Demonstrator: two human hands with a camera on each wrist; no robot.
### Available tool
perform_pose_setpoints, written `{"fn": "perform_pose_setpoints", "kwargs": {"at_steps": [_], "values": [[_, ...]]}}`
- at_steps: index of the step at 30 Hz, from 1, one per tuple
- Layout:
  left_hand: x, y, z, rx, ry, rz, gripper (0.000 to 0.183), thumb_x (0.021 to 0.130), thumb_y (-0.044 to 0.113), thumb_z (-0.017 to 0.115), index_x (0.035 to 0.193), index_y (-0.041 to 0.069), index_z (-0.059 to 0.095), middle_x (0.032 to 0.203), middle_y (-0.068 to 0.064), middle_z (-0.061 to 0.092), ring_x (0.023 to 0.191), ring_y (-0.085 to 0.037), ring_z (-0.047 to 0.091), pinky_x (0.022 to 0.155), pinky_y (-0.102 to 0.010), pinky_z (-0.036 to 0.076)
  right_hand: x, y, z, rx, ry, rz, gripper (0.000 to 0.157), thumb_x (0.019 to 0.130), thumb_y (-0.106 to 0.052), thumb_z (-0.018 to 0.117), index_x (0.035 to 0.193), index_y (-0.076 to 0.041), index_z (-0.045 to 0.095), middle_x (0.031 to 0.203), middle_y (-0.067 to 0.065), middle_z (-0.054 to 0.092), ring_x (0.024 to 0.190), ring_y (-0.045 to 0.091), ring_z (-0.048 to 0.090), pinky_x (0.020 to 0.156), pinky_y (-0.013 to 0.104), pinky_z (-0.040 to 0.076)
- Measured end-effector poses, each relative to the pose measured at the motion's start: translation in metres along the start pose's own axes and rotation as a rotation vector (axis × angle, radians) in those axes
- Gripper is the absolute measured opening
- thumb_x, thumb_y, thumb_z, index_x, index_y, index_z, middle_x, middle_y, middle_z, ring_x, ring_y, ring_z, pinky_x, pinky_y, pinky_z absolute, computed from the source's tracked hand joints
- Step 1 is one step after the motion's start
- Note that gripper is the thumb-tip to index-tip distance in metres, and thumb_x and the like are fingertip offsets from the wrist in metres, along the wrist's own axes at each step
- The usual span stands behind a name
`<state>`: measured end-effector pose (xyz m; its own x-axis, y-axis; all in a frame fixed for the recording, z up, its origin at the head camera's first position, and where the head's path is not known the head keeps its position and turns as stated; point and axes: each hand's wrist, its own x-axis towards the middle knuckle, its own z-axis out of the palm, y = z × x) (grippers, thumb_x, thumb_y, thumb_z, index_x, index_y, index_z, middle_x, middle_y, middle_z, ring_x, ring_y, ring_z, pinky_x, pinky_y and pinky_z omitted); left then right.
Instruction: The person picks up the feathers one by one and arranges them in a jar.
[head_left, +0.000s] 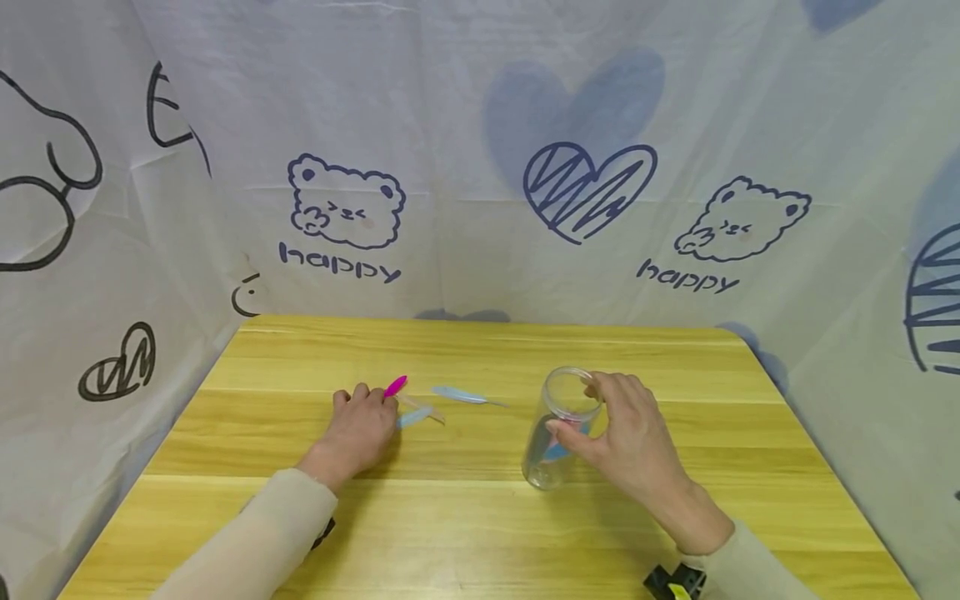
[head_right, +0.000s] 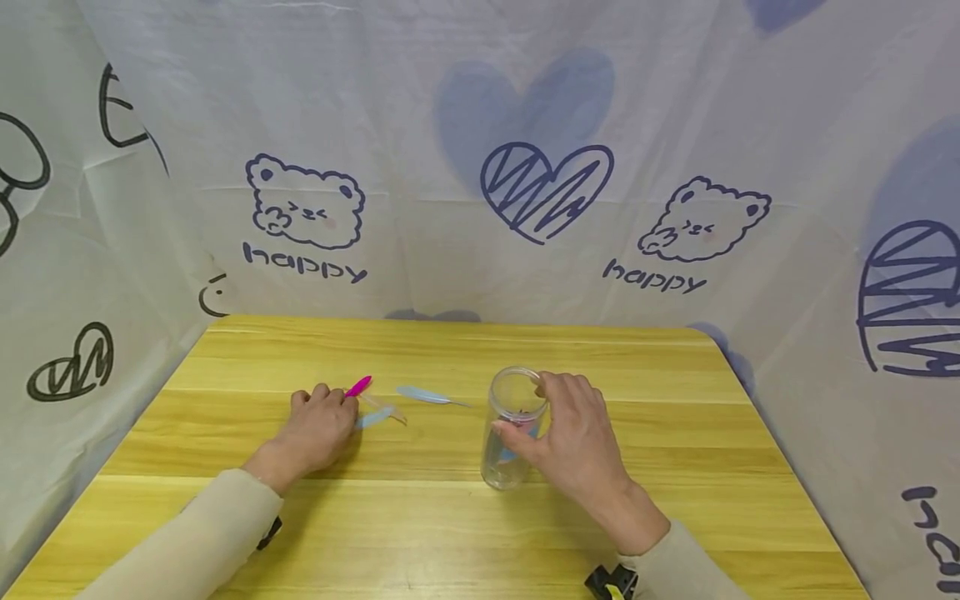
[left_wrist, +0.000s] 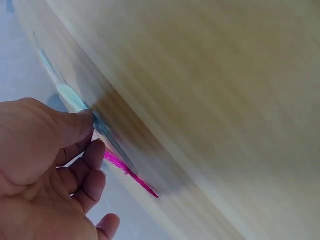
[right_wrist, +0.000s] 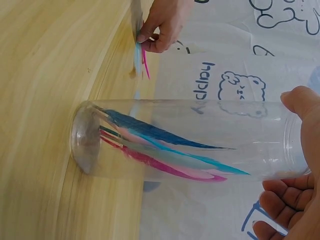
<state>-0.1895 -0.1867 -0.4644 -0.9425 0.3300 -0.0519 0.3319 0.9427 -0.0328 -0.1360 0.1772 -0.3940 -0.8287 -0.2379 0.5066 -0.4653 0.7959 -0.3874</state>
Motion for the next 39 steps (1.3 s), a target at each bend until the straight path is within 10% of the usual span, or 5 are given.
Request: {"fn": "perform_pose_setpoints", "kwargs": {"at_steps": [27,39], "values": [[-0.005,-0.006,-0.001,0.099,0.068,0.043,0.01,0.097,0.002,0.071,0.107,0.003,0.071,0.101,-0.01,0.076,0.087,-0.028,0.052,0.094,-0.058,0.039,0.001,0.0,0.0,0.001,-0.001,-0.011,0.063,0.08,-0.042,0.091,0.12,-0.003,0.064,0.105,0.011,0.067,0.1,0.031,0.061,0.088,0.052,0.049],[-0.002,-0.01,0.011,0.13,0.143,0.067,0.009,0.101,0.001,0.065,0.108,0.001,0.058,0.087,-0.009,0.053,0.095,-0.035,0.052,0.097,-0.064,0.042,0.0,0.0,0.0,-0.011,0.005,-0.011,0.064,0.079,-0.043,0.091,0.121,-0.003,0.064,0.104,0.011,0.067,0.1,0.031,0.062,0.087,0.052,0.051]]}}
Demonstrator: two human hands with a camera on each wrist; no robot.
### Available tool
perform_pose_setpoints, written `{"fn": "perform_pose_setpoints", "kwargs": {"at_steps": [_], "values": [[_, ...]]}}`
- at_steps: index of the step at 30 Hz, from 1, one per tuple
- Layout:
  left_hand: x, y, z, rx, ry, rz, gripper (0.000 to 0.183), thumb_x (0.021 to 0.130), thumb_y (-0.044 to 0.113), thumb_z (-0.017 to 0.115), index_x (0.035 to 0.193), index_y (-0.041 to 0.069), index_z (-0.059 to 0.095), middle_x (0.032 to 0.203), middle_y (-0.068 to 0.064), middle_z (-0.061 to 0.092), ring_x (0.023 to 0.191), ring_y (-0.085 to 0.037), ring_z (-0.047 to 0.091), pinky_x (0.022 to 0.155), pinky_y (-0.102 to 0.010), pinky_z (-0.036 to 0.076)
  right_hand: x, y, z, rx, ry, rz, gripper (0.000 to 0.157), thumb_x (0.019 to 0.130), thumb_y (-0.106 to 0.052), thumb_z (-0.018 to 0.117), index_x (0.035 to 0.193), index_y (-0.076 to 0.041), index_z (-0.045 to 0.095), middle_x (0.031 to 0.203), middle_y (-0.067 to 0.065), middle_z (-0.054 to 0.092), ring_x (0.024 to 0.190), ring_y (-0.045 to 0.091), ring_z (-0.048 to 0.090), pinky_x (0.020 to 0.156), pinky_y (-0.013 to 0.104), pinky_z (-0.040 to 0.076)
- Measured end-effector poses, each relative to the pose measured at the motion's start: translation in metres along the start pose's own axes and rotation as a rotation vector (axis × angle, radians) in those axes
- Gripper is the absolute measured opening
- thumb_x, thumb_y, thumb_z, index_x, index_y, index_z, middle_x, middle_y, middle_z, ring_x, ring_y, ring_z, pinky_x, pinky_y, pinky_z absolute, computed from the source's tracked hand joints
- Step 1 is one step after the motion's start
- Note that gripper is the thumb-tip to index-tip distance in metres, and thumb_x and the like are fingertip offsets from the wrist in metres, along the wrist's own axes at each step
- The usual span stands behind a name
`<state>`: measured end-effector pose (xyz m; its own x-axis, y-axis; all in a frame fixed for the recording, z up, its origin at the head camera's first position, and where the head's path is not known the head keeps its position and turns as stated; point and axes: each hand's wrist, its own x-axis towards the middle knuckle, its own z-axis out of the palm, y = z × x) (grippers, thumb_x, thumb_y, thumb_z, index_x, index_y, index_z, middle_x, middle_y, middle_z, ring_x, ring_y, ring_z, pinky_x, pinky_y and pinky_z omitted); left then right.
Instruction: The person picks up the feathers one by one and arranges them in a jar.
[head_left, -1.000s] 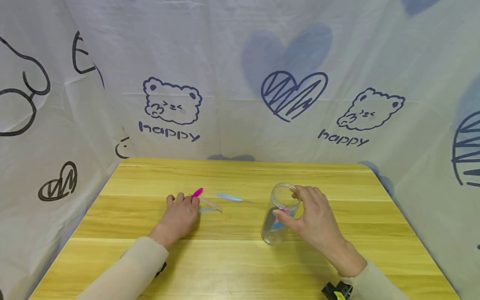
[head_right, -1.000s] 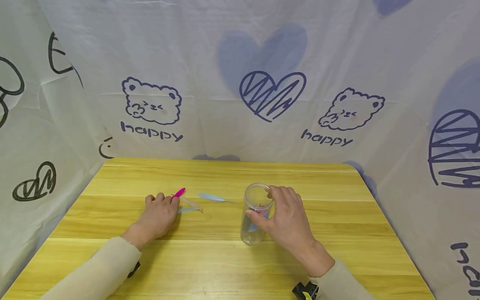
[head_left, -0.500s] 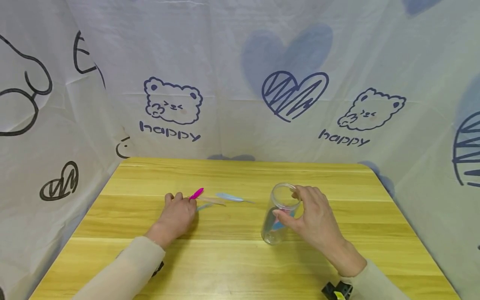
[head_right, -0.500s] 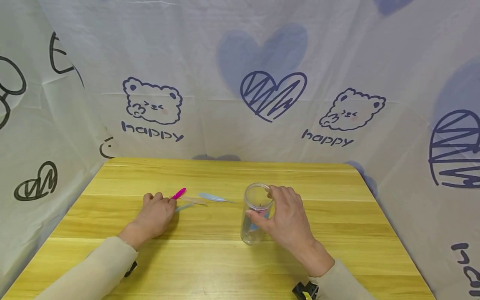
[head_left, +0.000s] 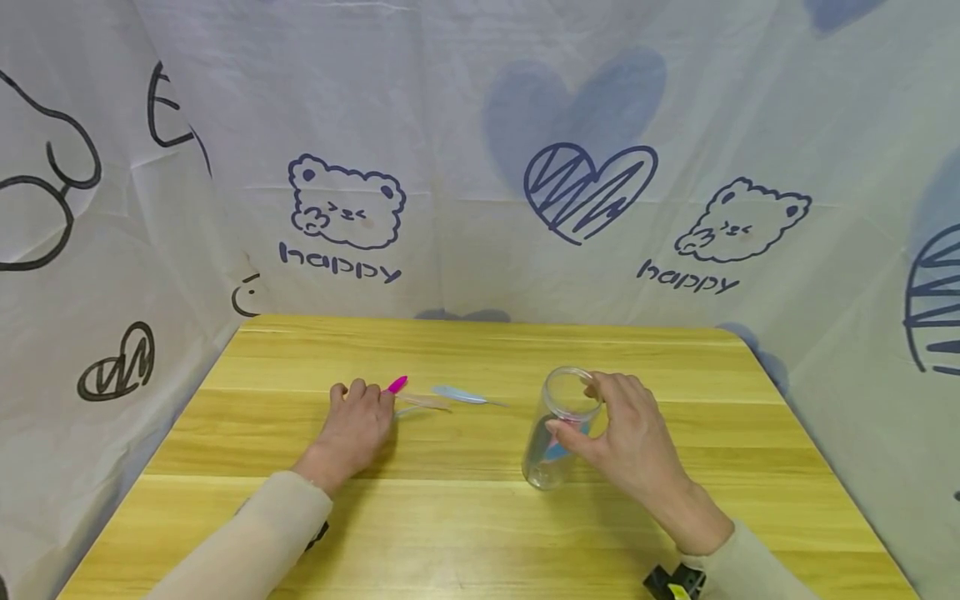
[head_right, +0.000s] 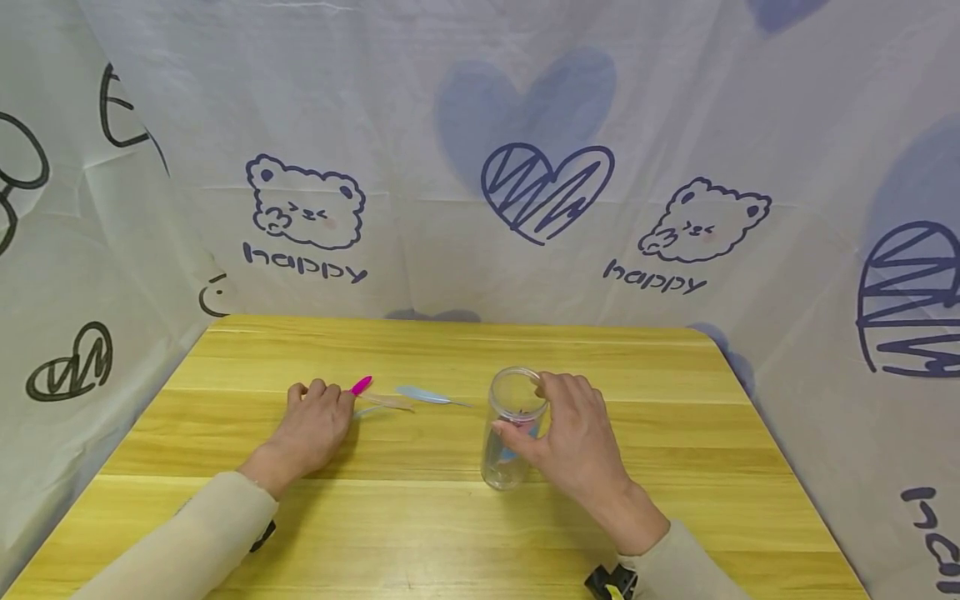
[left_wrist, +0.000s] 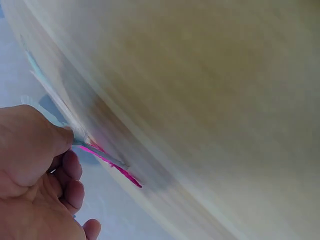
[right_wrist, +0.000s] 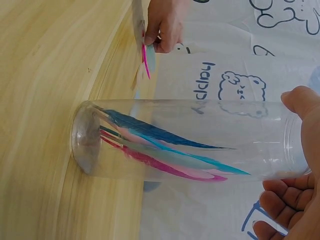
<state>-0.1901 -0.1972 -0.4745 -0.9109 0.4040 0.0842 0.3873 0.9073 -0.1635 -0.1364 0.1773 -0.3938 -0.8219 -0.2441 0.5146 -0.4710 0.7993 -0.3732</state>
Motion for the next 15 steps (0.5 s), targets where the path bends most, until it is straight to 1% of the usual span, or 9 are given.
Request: {"fn": "perform_pose_setpoints", "kwargs": {"at_steps": [4,7,10,15], "values": [[-0.0001,-0.0011,0.002,-0.01,0.01,0.006,0.006,0.104,0.003,0.06,0.109,0.0,0.056,0.088,-0.009,0.049,0.095,-0.035,0.05,0.097,-0.064,0.041,-0.0001,-0.0001,-0.0001,0.001,-0.004,0.008,0.066,0.079,-0.044,0.091,0.122,-0.003,0.064,0.105,0.011,0.067,0.1,0.031,0.061,0.087,0.051,0.051],[-0.0002,-0.0017,0.0013,-0.016,0.01,0.014,0.004,0.105,0.003,0.057,0.108,0.001,0.054,0.088,-0.009,0.047,0.092,-0.033,0.048,0.094,-0.06,0.042,-0.0004,0.0,0.0006,0.001,-0.006,0.011,0.066,0.079,-0.044,0.091,0.122,-0.003,0.064,0.105,0.011,0.067,0.099,0.03,0.061,0.086,0.051,0.051],[-0.0002,-0.002,0.0019,-0.019,0.024,0.017,0.003,0.106,0.004,0.055,0.106,0.001,0.053,0.087,-0.009,0.045,0.089,-0.032,0.045,0.091,-0.057,0.041,-0.0005,0.0002,0.0012,0.001,-0.006,0.01,0.065,0.08,-0.043,0.091,0.122,-0.003,0.064,0.105,0.011,0.067,0.099,0.03,0.061,0.086,0.051,0.051],[-0.0003,-0.0023,0.0024,-0.029,0.072,0.023,0.005,0.106,0.005,0.054,0.104,0.002,0.051,0.086,-0.009,0.042,0.086,-0.031,0.042,0.087,-0.052,0.04,-0.0005,0.0001,0.0012,0.003,-0.003,0.007,0.065,0.079,-0.043,0.091,0.122,-0.003,0.064,0.105,0.011,0.067,0.099,0.03,0.061,0.086,0.05,0.051]]}}
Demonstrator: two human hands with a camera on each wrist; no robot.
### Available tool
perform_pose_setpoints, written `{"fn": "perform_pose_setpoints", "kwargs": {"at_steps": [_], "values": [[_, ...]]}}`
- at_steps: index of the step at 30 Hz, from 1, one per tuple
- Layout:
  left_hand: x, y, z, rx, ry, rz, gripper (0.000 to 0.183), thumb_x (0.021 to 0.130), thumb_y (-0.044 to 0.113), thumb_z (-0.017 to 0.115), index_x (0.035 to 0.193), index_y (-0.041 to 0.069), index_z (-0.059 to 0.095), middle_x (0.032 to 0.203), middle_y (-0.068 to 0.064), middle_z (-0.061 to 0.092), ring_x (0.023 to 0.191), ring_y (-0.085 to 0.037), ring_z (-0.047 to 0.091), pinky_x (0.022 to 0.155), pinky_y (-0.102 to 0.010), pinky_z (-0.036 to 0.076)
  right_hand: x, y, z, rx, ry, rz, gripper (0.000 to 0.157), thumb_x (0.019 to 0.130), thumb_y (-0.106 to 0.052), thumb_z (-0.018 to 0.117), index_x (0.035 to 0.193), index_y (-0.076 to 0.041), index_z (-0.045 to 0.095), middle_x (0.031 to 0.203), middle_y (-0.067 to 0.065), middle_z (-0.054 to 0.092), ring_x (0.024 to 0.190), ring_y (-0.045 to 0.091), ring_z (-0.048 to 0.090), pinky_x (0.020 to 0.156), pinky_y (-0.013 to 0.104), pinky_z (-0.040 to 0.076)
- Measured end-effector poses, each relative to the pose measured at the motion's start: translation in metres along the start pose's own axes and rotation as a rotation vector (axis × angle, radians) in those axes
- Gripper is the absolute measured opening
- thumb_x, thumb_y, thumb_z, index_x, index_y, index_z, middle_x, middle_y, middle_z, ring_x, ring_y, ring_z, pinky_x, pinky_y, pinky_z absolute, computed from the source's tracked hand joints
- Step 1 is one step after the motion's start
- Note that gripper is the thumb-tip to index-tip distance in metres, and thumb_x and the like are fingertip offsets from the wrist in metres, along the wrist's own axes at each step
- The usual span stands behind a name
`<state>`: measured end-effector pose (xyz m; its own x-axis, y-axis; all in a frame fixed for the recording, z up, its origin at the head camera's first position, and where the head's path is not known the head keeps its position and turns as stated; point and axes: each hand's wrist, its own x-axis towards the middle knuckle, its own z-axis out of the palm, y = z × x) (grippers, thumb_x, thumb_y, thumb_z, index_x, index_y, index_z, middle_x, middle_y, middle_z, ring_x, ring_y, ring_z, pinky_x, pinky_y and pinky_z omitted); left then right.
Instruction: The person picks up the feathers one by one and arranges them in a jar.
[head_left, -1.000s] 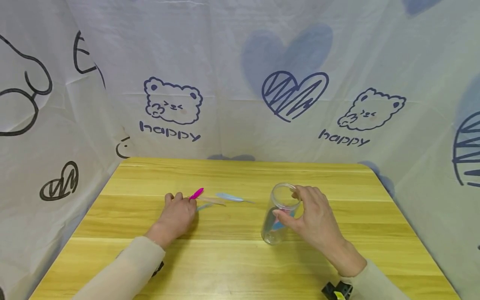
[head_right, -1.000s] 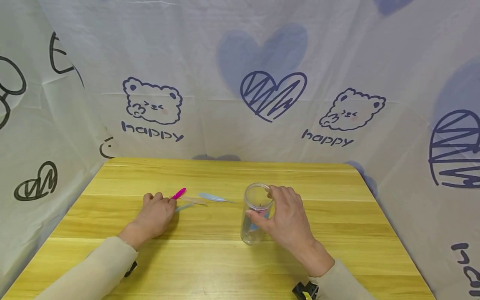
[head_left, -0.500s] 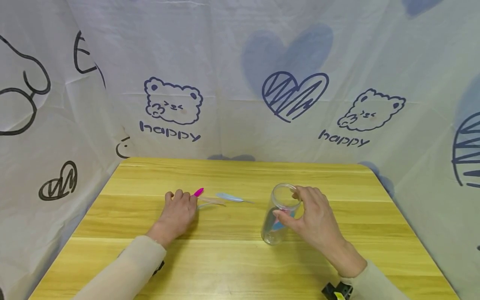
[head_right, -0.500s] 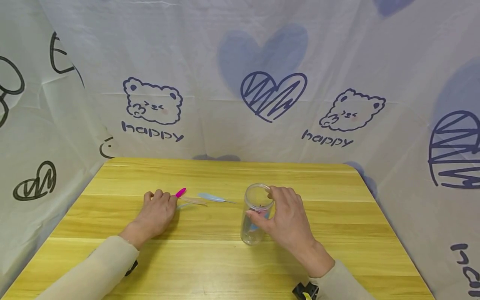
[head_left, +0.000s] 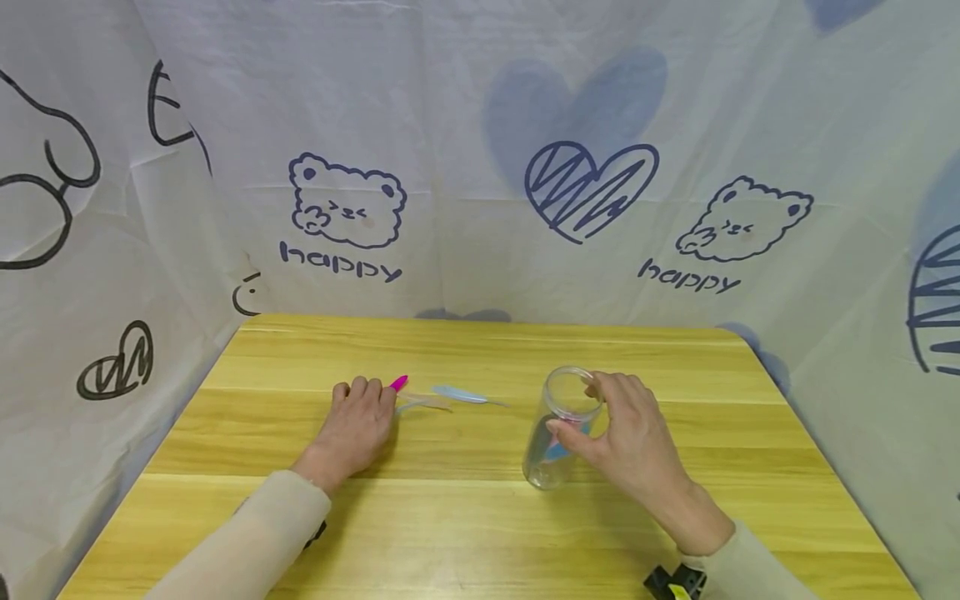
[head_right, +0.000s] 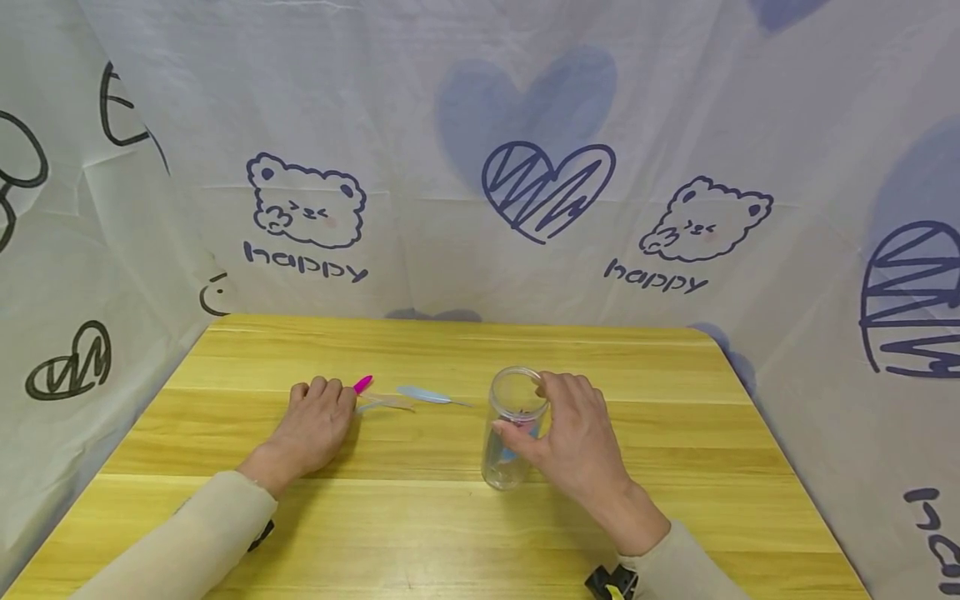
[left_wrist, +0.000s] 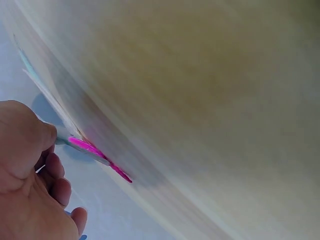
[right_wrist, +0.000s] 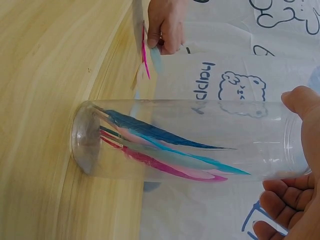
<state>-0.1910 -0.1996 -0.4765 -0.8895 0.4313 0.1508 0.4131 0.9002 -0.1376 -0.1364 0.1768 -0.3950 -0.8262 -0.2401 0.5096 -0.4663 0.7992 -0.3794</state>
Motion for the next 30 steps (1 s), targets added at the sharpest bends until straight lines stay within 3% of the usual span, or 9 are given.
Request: {"fn": "perform_pose_setpoints", "kwargs": {"at_steps": [19,30], "values": [[0.003,0.0,-0.009,-0.02,0.132,0.018,0.013,0.105,0.003,0.053,0.094,0.004,0.047,0.082,-0.006,0.035,0.079,-0.027,0.035,0.08,-0.045,0.033,0.001,0.0,0.001,-0.003,0.015,-0.02,0.064,0.079,-0.04,0.092,0.122,-0.002,0.064,0.104,0.01,0.067,0.098,0.029,0.061,0.084,0.051,0.052],[0.009,0.001,-0.015,-0.084,0.155,-0.034,0.014,0.105,0.002,0.051,0.092,0.005,0.046,0.081,-0.006,0.036,0.08,-0.028,0.036,0.083,-0.048,0.036,0.001,-0.001,-0.001,0.001,-0.007,0.013,0.066,0.079,-0.043,0.091,0.124,-0.002,0.063,0.107,0.011,0.067,0.101,0.03,0.061,0.087,0.052,0.052]]}}
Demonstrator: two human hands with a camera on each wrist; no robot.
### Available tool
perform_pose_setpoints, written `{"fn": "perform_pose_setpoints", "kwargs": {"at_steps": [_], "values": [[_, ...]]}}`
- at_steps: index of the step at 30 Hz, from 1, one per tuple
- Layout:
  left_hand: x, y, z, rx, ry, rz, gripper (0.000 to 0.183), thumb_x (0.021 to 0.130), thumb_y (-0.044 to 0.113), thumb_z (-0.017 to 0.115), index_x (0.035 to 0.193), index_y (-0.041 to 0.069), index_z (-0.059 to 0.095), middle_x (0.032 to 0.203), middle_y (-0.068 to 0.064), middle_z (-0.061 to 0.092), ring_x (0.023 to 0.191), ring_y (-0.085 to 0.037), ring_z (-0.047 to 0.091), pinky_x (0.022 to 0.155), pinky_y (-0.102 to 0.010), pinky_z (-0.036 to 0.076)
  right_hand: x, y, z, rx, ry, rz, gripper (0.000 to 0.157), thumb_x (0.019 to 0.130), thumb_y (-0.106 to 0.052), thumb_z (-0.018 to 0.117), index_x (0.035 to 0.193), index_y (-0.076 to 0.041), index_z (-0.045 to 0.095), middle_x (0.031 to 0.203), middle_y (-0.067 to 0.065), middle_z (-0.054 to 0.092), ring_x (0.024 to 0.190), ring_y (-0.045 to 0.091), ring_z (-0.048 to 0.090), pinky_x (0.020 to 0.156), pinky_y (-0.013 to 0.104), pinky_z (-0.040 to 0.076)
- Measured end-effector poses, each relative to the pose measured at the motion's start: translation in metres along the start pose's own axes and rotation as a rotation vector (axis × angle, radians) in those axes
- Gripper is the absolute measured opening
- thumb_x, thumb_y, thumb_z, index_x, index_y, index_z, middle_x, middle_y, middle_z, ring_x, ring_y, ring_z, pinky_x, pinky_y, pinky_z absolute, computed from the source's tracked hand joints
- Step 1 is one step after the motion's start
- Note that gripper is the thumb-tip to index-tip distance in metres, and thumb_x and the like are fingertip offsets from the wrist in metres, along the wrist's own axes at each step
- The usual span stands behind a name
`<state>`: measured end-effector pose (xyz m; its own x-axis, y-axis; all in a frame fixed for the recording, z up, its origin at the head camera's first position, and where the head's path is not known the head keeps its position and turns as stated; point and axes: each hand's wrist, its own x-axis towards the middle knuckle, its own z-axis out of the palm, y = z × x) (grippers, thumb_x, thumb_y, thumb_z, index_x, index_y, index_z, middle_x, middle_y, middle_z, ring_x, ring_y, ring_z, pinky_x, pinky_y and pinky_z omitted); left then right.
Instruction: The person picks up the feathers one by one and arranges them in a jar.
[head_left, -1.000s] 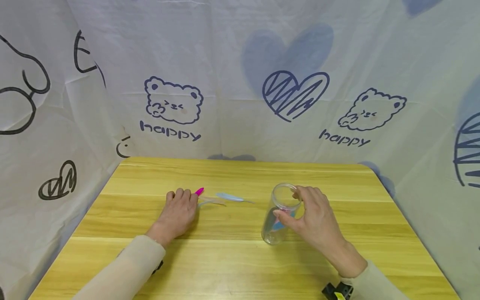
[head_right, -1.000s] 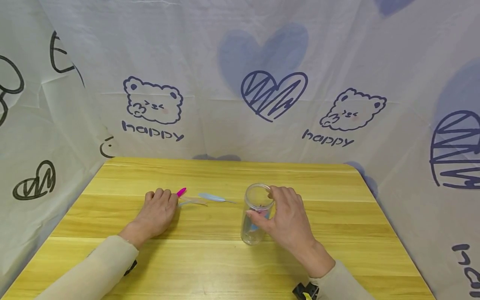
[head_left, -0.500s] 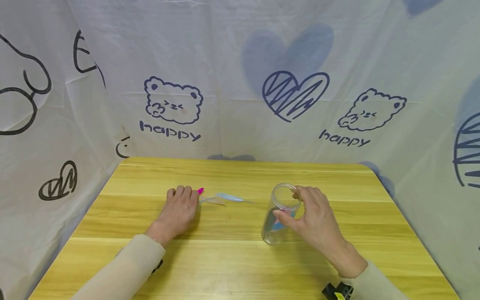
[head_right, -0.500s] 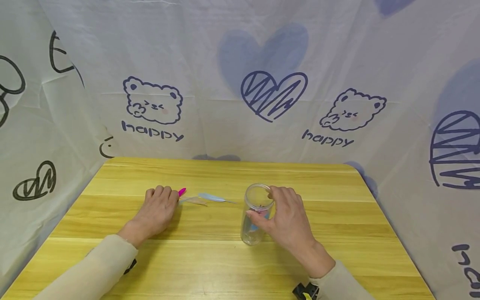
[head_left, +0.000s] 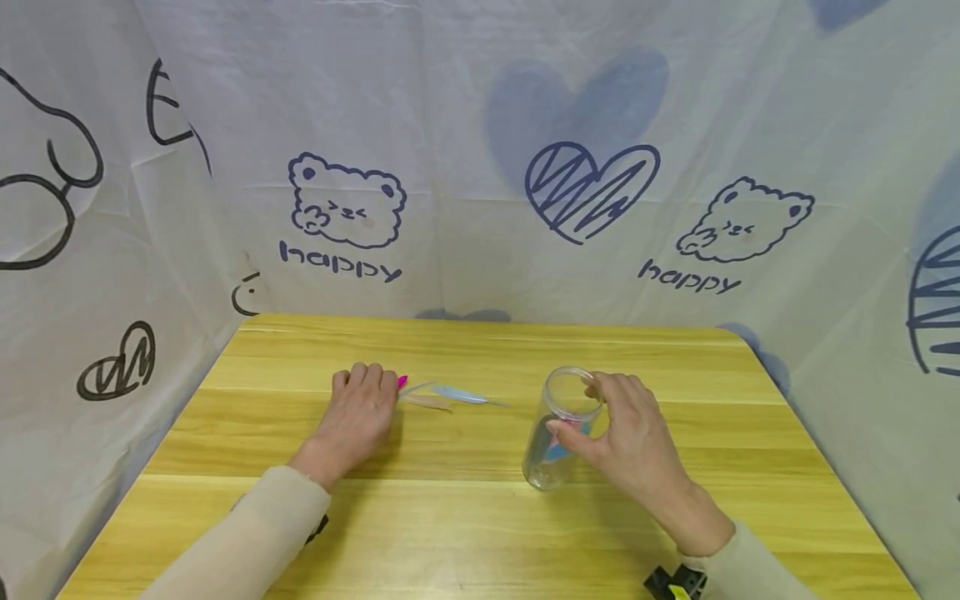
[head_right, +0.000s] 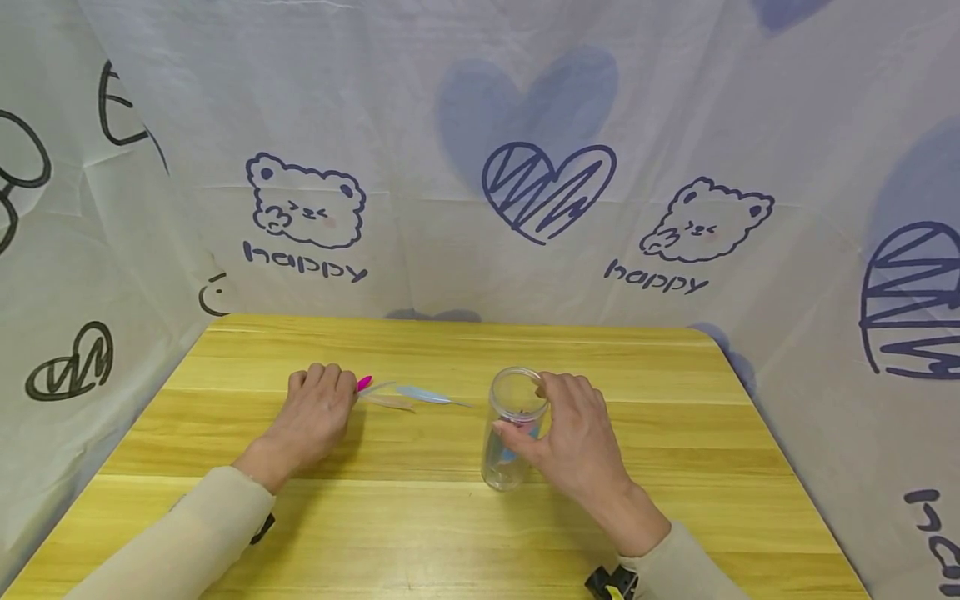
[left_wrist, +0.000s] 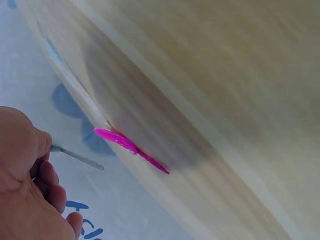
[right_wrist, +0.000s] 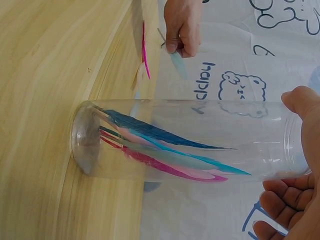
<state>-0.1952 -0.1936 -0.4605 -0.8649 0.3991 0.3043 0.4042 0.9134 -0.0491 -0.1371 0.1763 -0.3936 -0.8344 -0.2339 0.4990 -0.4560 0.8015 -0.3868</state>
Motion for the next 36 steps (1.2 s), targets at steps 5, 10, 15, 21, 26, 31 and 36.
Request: {"fn": "perform_pose_setpoints", "kwargs": {"at_steps": [5,10,15,21,26,31,36], "values": [[0.003,0.003,-0.004,-0.007,0.013,-0.017,0.02,0.109,0.012,0.052,0.091,0.005,0.046,0.082,-0.006,0.037,0.081,-0.029,0.037,0.084,-0.048,0.036,0.0,0.0,0.0,0.001,-0.002,-0.004,0.066,0.08,-0.043,0.091,0.124,-0.002,0.063,0.107,0.011,0.067,0.101,0.03,0.061,0.087,0.051,0.052],[0.007,0.008,-0.013,-0.015,0.104,0.003,0.025,0.107,0.014,0.06,0.088,0.006,0.046,0.079,-0.004,0.033,0.079,-0.027,0.034,0.081,-0.047,0.036,0.0,-0.001,-0.001,0.001,-0.003,-0.002,0.066,0.08,-0.043,0.091,0.124,-0.002,0.063,0.107,0.011,0.067,0.102,0.031,0.061,0.087,0.051,0.051],[0.01,0.012,-0.022,-0.006,0.194,0.036,0.025,0.105,0.012,0.062,0.086,0.006,0.048,0.077,-0.001,0.027,0.076,-0.025,0.029,0.079,-0.045,0.034,0.0,0.0,-0.001,0.004,-0.003,-0.002,0.067,0.08,-0.043,0.091,0.125,-0.002,0.063,0.108,0.012,0.067,0.101,0.031,0.061,0.088,0.052,0.052],[0.014,0.015,-0.027,0.004,0.22,0.039,0.029,0.105,0.012,0.062,0.082,0.007,0.045,0.077,-0.002,0.028,0.076,-0.025,0.03,0.077,-0.044,0.033,0.0,0.0,0.0,0.003,0.001,-0.007,0.067,0.079,-0.043,0.091,0.125,-0.002,0.063,0.108,0.011,0.067,0.101,0.03,0.061,0.088,0.051,0.051],[0.018,0.016,-0.029,0.008,0.194,0.015,0.027,0.107,0.015,0.06,0.084,0.007,0.047,0.078,-0.004,0.034,0.078,-0.026,0.033,0.079,-0.046,0.036,-0.001,0.0,0.0,0.004,0.004,-0.01,0.067,0.079,-0.043,0.091,0.125,-0.002,0.064,0.107,0.011,0.067,0.1,0.03,0.061,0.087,0.051,0.052],[0.02,0.018,-0.034,-0.007,0.26,0.038,0.03,0.104,0.011,0.063,0.082,0.007,0.044,0.078,-0.001,0.026,0.077,-0.025,0.028,0.077,-0.045,0.033,-0.001,0.0,0.0,0.004,0.001,-0.004,0.067,0.079,-0.043,0.091,0.125,-0.003,0.063,0.107,0.011,0.067,0.1,0.03,0.061,0.087,0.051,0.051],[0.022,0.02,-0.037,-0.025,0.266,0.032,0.028,0.105,0.012,0.061,0.083,0.007,0.044,0.078,-0.002,0.027,0.077,-0.026,0.03,0.078,-0.045,0.033,0.0,0.0,0.0,-0.001,0.007,-0.011,0.066,0.079,-0.042,0.091,0.124,-0.002,0.063,0.106,0.01,0.067,0.099,0.029,0.061,0.086,0.05,0.051]]}}
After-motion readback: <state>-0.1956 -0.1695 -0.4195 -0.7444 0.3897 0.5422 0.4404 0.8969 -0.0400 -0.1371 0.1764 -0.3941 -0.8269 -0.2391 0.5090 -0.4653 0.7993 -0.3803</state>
